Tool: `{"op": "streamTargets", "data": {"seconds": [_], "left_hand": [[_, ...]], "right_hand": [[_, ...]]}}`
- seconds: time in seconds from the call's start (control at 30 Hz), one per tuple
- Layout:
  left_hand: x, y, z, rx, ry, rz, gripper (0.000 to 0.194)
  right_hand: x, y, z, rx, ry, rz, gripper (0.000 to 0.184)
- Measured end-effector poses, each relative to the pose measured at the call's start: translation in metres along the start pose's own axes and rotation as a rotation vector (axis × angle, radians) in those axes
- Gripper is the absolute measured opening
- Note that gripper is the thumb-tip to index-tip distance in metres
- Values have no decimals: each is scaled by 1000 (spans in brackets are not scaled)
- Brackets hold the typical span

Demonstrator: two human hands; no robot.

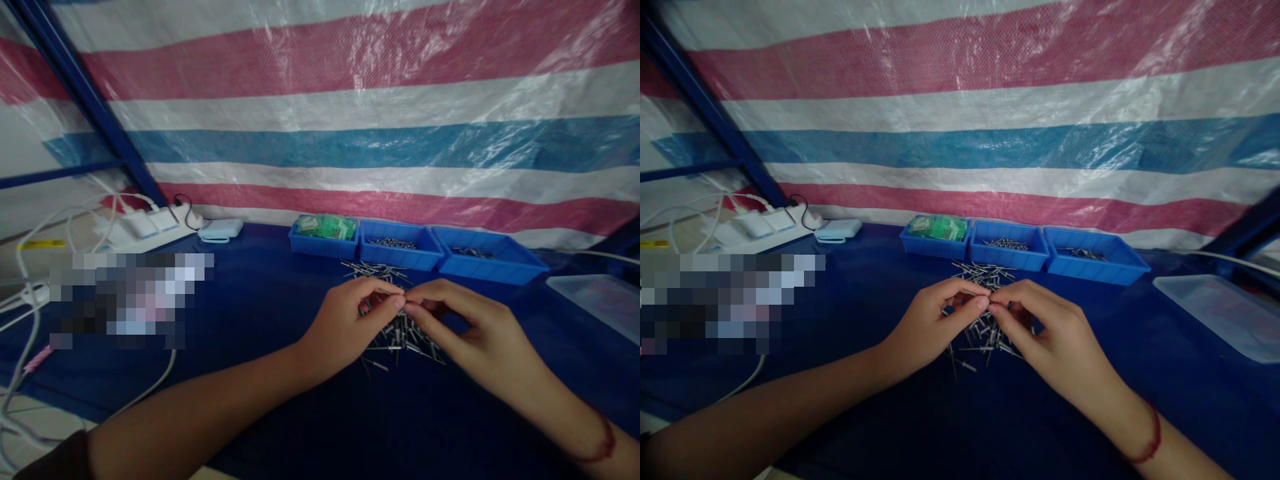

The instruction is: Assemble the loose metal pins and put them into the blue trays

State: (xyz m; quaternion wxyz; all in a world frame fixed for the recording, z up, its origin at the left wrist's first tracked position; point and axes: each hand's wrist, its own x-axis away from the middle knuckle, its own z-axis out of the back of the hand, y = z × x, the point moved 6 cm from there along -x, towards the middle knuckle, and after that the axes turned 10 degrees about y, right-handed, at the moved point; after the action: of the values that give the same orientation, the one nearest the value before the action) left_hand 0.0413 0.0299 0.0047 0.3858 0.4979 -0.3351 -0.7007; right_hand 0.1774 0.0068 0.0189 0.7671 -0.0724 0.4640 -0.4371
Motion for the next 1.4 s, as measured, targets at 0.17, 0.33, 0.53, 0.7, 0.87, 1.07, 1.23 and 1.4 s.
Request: {"op": "streamTargets", "data": {"seconds": [0.17, 0.33, 0.53, 0.7, 0.87, 1.07, 1.23, 1.4], "left_hand": [[1, 0, 0, -4, -2, -14, 15], [1, -1, 2, 17, 38, -10, 15], [-1, 1, 6, 12, 70, -23, 14], [-1, 2, 5, 4, 69, -39, 12], [-1, 3, 4, 1, 60, -55, 13], [0, 2, 3, 1, 42, -50, 15], [0, 3, 2, -4, 37, -56, 15], [0, 6, 4, -36, 45, -62, 16]], "right_hand": [[1, 5, -2, -26, -22, -76, 10], [2, 11, -9, -113, -66, -230, 16], [4, 12, -14, -190, -113, -330, 19], [4, 9, -16, -205, -144, -322, 21], [4, 10, -17, -217, -143, -306, 21], [5, 12, -19, -228, -146, -336, 20], [5, 14, -19, -251, -131, -351, 19], [5, 13, -17, -271, -101, -369, 18]]}}
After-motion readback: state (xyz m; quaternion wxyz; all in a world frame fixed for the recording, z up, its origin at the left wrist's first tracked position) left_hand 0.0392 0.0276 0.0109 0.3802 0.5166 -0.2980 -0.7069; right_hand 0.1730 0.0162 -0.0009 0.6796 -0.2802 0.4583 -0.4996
